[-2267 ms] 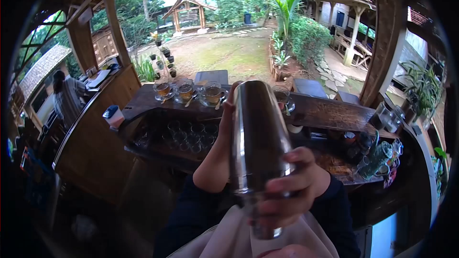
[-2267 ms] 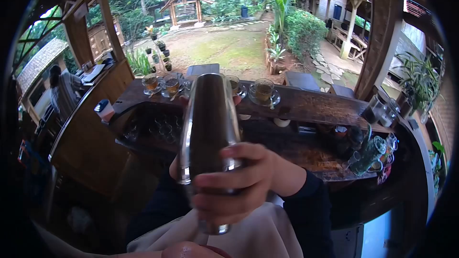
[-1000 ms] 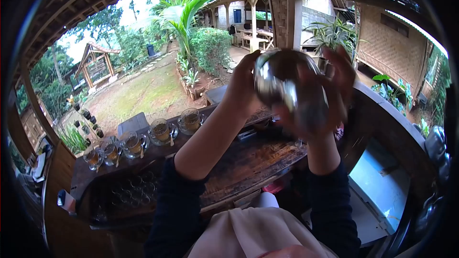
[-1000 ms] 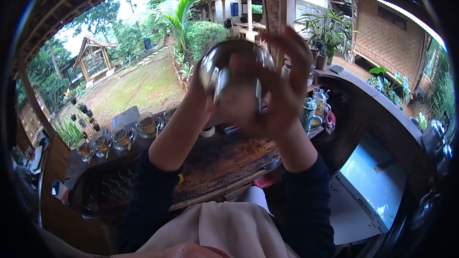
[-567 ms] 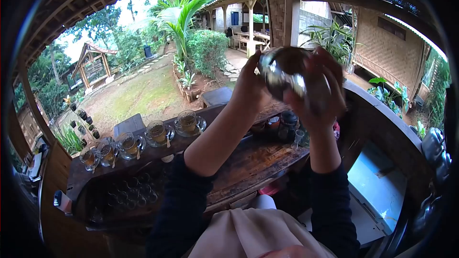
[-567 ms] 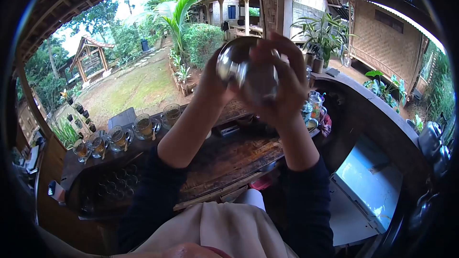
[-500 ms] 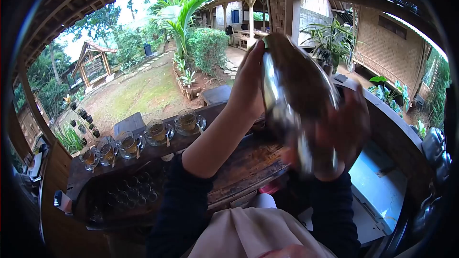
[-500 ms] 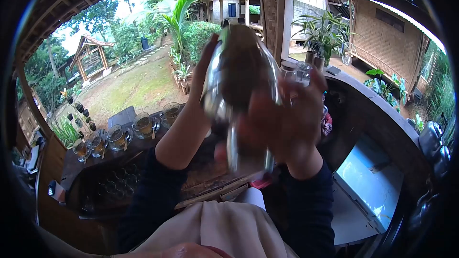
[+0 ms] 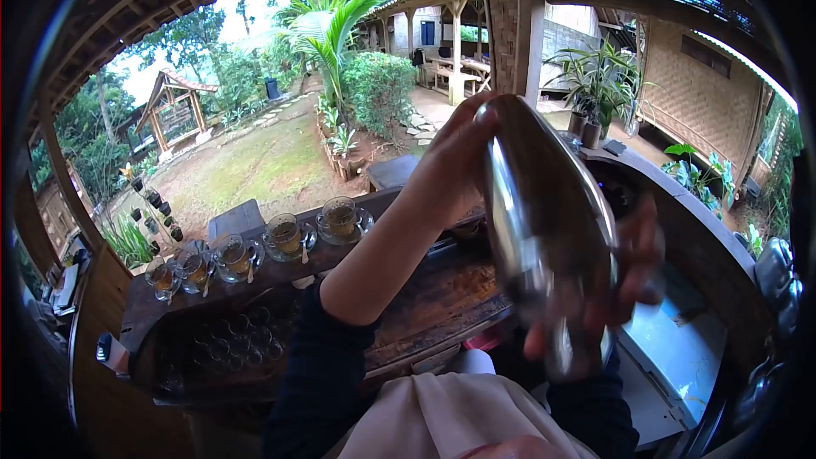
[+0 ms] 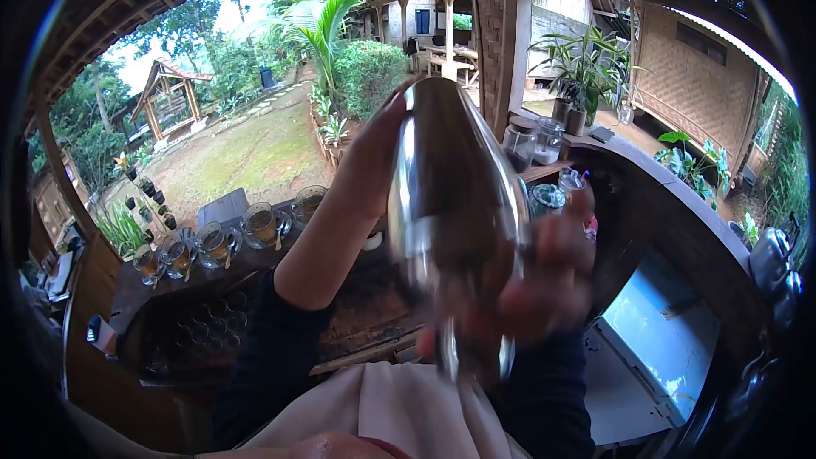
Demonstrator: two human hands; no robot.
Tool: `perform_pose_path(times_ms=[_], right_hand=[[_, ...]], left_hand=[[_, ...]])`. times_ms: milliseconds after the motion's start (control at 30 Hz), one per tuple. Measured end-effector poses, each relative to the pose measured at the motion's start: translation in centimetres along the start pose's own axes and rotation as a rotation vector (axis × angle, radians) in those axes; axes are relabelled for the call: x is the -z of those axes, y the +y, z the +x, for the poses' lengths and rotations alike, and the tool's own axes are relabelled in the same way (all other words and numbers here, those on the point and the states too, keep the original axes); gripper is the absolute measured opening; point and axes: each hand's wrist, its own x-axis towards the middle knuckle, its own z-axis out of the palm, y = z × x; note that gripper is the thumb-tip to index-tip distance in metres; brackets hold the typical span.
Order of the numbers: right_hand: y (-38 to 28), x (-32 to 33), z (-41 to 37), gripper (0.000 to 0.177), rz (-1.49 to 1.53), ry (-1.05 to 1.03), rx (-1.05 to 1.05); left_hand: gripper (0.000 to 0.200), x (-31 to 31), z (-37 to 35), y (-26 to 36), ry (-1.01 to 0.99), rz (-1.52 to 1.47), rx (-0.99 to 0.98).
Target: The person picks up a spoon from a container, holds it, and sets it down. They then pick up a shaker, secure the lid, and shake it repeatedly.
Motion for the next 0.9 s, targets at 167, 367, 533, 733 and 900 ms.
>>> perform_pose_path(times_ms=[167,367,533,733,900], right_hand=[[4.0,-3.4,-3.1,0.058,0.24,-0.133,-0.124],[2.0,-1.8,0.1,0.041,0.262,-0.258,-0.554],[-1.1,-1.7,0.8,0.047,0.548,0.085,-0.012],[4.4,-4.6,-1.8,0.051,0.375,-0.366,-0.917],[0.1,-1.1,2.2,0.056,0.42,-0.345,-0.218]], left_hand=[[0.036,5.0,3.6,-1.3,-0.041,-0.146,0.237],[0.035,2.9,0.9,-2.3,0.037,0.056,0.033],[0.03,0.5,-0.1,-0.7,-0.267,-0.036,-0.163],[0.034,7.8,4.2,-1.6,0.073,0.104,0.117],[0.036,3.1,0.3,1.0,-0.004,-0.329,0.347]])
